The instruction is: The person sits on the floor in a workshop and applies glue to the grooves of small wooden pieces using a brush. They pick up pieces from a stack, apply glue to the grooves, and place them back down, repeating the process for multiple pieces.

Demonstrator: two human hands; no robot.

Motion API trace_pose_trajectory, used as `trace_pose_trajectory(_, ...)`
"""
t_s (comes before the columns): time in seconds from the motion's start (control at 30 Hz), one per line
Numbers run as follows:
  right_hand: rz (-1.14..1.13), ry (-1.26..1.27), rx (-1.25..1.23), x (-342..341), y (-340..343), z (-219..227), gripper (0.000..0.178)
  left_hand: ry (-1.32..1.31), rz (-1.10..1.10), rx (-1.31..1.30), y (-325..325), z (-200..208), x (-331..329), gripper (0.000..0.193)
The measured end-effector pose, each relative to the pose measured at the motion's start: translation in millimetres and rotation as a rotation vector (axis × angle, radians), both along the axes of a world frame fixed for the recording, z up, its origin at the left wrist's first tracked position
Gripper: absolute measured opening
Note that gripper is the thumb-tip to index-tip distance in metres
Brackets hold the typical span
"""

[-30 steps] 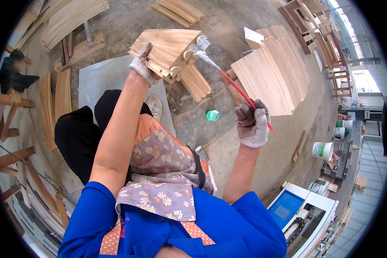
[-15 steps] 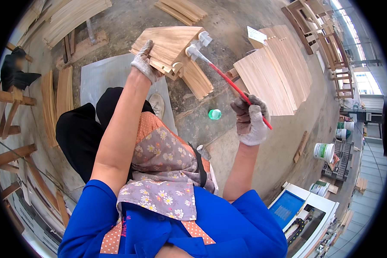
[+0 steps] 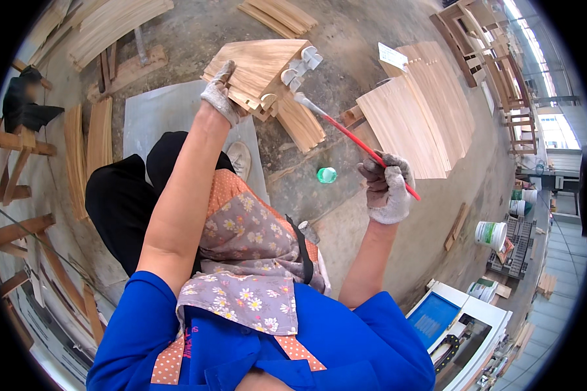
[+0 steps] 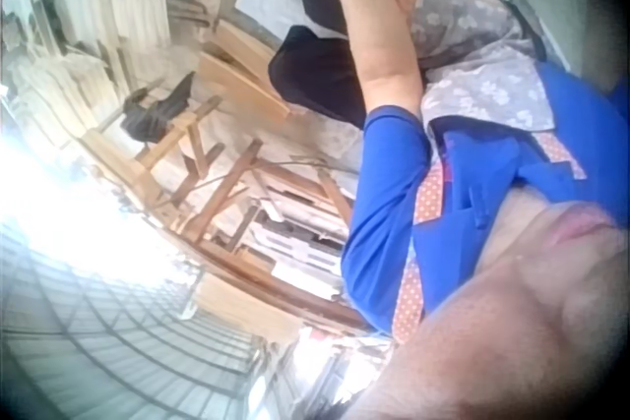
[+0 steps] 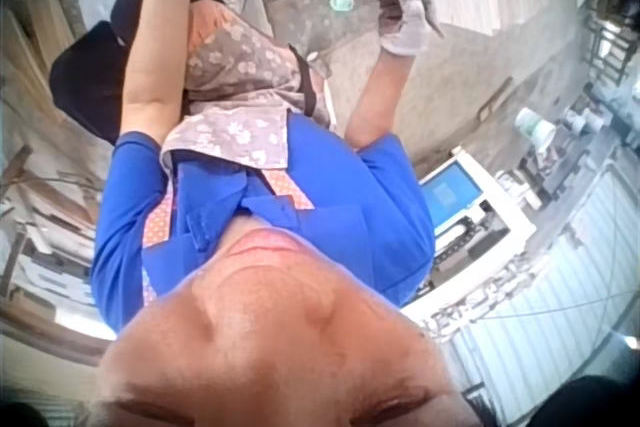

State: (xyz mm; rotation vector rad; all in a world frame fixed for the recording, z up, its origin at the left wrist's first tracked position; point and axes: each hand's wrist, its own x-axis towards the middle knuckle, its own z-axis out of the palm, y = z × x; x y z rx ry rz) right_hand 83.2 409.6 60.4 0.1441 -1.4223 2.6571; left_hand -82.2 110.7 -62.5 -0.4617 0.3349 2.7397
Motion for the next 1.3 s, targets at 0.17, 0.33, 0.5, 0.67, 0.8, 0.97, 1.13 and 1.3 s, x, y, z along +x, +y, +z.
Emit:
trace_pose_trajectory(0.17,-0.074,-0.038,-0.062,-4,-11,4,0.021,-0.085,-0.060,-0.047,-2,15,11,0.048)
trace_pose_trajectory(0.33,-0.119,-0.098,0.007,-2,7,-5,0.021,-0.058,-0.053,-0.002,3,10,8,0.046)
trace_pose_trajectory(0.5,-0.065,-0.100,-0.235,0,-7,8,0.024,-0.100,-0.045,0.007,0,13,10,0.044)
trace_pose_trajectory(0.67,-0.056,-0.315,-0.241,-9,-24,5,0.024,-0.124,-0.038,-0.119,1,18,12,0.044)
trace_pose_trajectory(0.8,0.016,-0.339,-0.368,-16,-22,-16,0.027,-0.122,-0.045,-0.086,0,19,12,0.045)
trace_pose_trajectory(0.97,-0.174,-0.516,-0.255,-17,-46,-4,0.020,-0.112,-0.059,-0.102,-2,20,14,0.045)
trace_pose_trajectory(1.13,-0.156,-0.441,-0.270,-10,-20,-21,0.021,-0.145,-0.019,-0.073,1,23,13,0.046)
trace_pose_trajectory(1.3,-0.086,-0.430,-0.335,-14,-39,-23,0.025,-0.103,-0.006,-0.033,3,21,13,0.044)
